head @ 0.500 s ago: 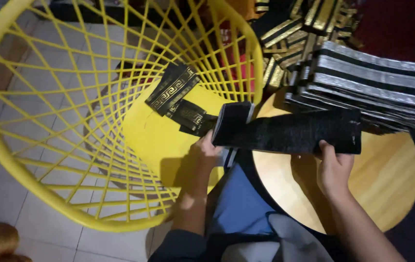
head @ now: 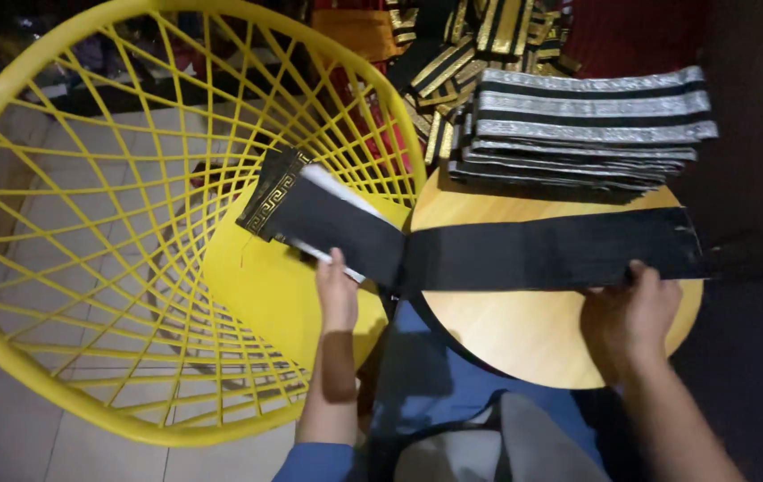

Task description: Folding and stacking decorative ribbons on a small table.

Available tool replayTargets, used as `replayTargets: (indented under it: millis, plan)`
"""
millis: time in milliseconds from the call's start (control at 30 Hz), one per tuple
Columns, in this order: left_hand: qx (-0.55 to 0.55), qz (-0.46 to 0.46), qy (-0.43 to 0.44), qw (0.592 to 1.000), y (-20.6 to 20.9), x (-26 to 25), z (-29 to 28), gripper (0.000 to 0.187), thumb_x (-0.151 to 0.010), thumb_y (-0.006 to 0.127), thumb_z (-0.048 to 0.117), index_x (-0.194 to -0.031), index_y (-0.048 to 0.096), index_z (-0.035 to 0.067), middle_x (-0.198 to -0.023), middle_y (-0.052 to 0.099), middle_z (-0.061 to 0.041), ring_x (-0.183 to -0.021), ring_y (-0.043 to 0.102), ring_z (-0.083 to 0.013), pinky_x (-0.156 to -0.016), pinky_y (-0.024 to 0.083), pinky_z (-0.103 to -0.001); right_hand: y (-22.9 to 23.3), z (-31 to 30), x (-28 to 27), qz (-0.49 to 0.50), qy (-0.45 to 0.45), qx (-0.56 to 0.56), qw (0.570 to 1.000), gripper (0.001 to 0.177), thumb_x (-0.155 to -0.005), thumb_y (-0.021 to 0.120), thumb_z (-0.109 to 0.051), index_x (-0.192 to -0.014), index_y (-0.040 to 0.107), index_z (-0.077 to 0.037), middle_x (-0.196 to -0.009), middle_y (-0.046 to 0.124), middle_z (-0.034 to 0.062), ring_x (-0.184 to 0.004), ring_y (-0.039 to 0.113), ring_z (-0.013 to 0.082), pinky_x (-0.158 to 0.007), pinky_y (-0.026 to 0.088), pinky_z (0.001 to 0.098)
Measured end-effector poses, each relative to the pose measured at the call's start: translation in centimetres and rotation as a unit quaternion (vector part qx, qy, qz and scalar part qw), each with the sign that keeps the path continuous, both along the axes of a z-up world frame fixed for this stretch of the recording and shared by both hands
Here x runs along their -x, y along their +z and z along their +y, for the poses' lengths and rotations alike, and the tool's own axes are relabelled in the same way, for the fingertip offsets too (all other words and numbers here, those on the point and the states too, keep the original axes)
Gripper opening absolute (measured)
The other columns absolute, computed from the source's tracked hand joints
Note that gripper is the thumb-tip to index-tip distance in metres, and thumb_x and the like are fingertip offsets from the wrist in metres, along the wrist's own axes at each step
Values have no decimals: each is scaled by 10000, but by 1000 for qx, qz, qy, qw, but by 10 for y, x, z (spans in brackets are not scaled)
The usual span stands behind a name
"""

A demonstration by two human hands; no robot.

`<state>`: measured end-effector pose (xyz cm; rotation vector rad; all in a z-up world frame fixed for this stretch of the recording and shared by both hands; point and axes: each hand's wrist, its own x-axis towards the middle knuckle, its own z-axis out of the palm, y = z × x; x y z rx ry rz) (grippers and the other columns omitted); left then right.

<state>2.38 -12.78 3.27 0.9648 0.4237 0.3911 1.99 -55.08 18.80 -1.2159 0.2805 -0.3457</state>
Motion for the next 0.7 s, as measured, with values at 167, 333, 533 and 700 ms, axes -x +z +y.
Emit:
replayTargets:
  millis: [167,333,533,700]
  plan:
    - [167,-74,25,983,45,10,13,400,-995,599,222,-1367,539,87,-1333,635,-98,-1210,621,-254,-1047,501,-446,8,-42,21,27,-6,-16,999,293,-1081,508,-53,-1368,460,-15,-1094,597,77,-851,653,224,-768,646,453]
    - [305,-138,-19,942,38,11,40,464,-1004,604,284,-1393,561,34,-1393,638,-142,-1296,588,-308,-1138,441,-491,-34,-87,32,8,0,33,999,364,-1122,508,-36,-1466,388,-28,-1107,585,73,-833,664,205,-764,658,476]
    - [263,-16,-14,965,-26,-27,84,509,-990,611,383,-1357,608,30,-1372,665,-121,-1267,612,-300,-1110,467,-471,-26,-104,48,114,-37,62,991,517,-1123,565,-84,-1521,244,-13,-933,607,119,-742,732,278,-604,552,426]
    - [60,245,142,957,45,-14,71,598,-1059,642,459,-1360,605,-56,-1398,616,-209,-1294,553,-421,-1090,457,-549,-36,-129,39,58,-36,63,996,533,-1090,564,-55,-1547,293,-9,-939,597,119,-732,707,273,-703,669,450]
